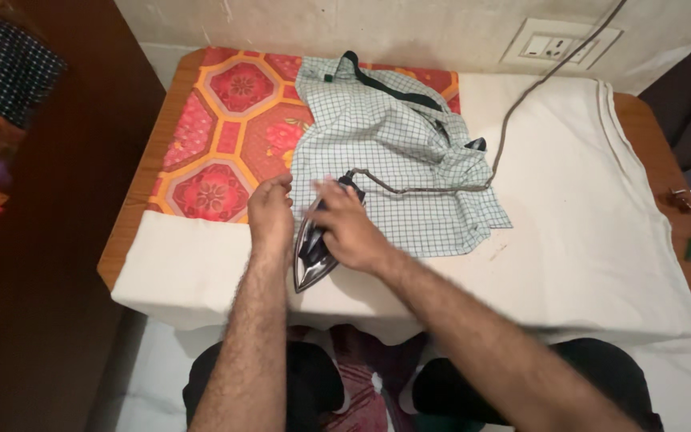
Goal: The person irons a checkered shirt on a table covered with a patterned cloth. They use a handheld electric iron to smooth the fabric, repeatedly adjusting the shirt's position and flipping it over to treat different sections.
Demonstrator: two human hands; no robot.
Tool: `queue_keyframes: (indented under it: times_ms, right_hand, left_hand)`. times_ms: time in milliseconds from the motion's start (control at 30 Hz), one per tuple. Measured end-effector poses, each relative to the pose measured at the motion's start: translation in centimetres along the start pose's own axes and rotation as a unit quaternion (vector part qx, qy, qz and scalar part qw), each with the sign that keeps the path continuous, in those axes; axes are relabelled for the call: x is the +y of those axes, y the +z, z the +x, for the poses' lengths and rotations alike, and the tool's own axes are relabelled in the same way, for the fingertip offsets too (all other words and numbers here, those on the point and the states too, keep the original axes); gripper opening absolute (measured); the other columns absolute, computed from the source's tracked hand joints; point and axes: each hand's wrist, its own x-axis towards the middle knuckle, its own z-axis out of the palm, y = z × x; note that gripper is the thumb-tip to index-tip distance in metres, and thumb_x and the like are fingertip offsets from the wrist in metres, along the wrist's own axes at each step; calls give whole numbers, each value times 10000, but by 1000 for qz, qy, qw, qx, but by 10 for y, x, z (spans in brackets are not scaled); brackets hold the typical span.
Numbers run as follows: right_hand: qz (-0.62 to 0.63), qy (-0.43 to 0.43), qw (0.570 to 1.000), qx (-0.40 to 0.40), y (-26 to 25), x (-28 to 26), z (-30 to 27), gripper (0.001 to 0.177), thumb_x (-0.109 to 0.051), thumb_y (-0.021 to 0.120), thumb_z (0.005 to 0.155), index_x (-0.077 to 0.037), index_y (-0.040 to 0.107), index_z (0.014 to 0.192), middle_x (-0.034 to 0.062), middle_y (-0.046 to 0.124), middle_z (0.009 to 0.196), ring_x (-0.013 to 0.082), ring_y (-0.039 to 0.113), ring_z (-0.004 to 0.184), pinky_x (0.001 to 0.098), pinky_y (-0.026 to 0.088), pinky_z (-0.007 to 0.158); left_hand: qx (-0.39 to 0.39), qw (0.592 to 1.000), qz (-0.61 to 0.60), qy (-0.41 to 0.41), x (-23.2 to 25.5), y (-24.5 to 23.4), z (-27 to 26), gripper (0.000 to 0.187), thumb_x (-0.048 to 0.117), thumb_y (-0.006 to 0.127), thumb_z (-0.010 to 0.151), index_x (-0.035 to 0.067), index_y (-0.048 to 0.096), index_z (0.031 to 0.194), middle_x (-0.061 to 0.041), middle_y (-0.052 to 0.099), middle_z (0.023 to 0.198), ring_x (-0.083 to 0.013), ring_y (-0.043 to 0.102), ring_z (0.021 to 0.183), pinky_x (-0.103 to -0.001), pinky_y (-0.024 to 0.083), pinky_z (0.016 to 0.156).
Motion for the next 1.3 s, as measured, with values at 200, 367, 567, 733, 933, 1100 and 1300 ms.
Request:
queue_keyframes:
  times_ms: [200, 367, 567, 733, 933, 1100, 1300]
  right_hand:
    - [176, 477, 857, 88, 31, -54, -10, 848, -321, 761, 843, 25, 374, 1514, 180, 730, 898, 328, 732, 825, 407, 580, 711]
    - [166, 389, 888, 179, 60, -8, 11, 905, -255, 763, 847, 103, 291, 1531, 156, 748, 844, 287, 754, 760, 385, 596, 665]
    - [74, 287, 923, 246, 18, 89, 30, 725, -191, 796, 873, 16, 474, 1489, 202, 759, 997, 269, 745, 818, 376, 593, 738]
    - [183, 398, 892, 113, -5, 65, -11, 739, -186, 721, 878, -85, 434, 1551, 148, 745, 873, 217, 660, 671, 343, 552, 644]
    - [125, 352, 920, 119, -2, 22, -50, 704, -178, 774, 859, -72, 503, 1500, 98, 718, 822, 174, 662, 697, 327, 548, 685]
    - [170, 385, 895, 149, -14, 58, -4, 682, -180, 731, 876, -77, 502, 1511, 137, 740, 860, 204, 674, 706, 334, 570, 684]
    - [156, 291, 928, 172, -2, 15, -52, 658, -155, 717, 898, -27, 472, 1495, 173, 751, 1039, 210, 746, 858, 333, 588, 779]
  left_hand:
    - [26, 1000, 0, 7, 0, 10, -2, 351, 128, 471, 953, -21, 717, 1154, -81, 682, 1030, -154, 566, 859, -303, 500, 795]
    - [2, 984, 171, 40, -3, 6, -10, 357, 159, 495, 974, -13, 734, 1176, -194, 730, 1023, -264, 673, 959, -378, 523, 871]
    - [-168, 853, 494, 9, -1, 14, -33, 396, 126, 539, 889, 33, 703, 1237, -239, 677, 1241, -391, 641, 1195, -457, 489, 1041]
    - [-247, 745, 615, -76, 10, 31, -49, 356, 116, 574, 902, 26, 716, 1215, -206, 595, 1390, -389, 617, 1254, -464, 517, 1036]
    - [-250, 717, 646, -77, 17, 37, -56, 343, 107, 585, 904, 46, 712, 1217, -168, 552, 1448, -380, 597, 1270, -468, 516, 1035]
    - [-234, 710, 662, -58, 17, 42, -61, 325, 113, 585, 908, 31, 729, 1186, -164, 559, 1432, -375, 584, 1274, -461, 507, 1043]
    - [-254, 702, 662, -67, 19, 38, -58, 344, 104, 587, 901, 54, 712, 1217, -168, 556, 1442, -379, 593, 1279, -469, 515, 1043]
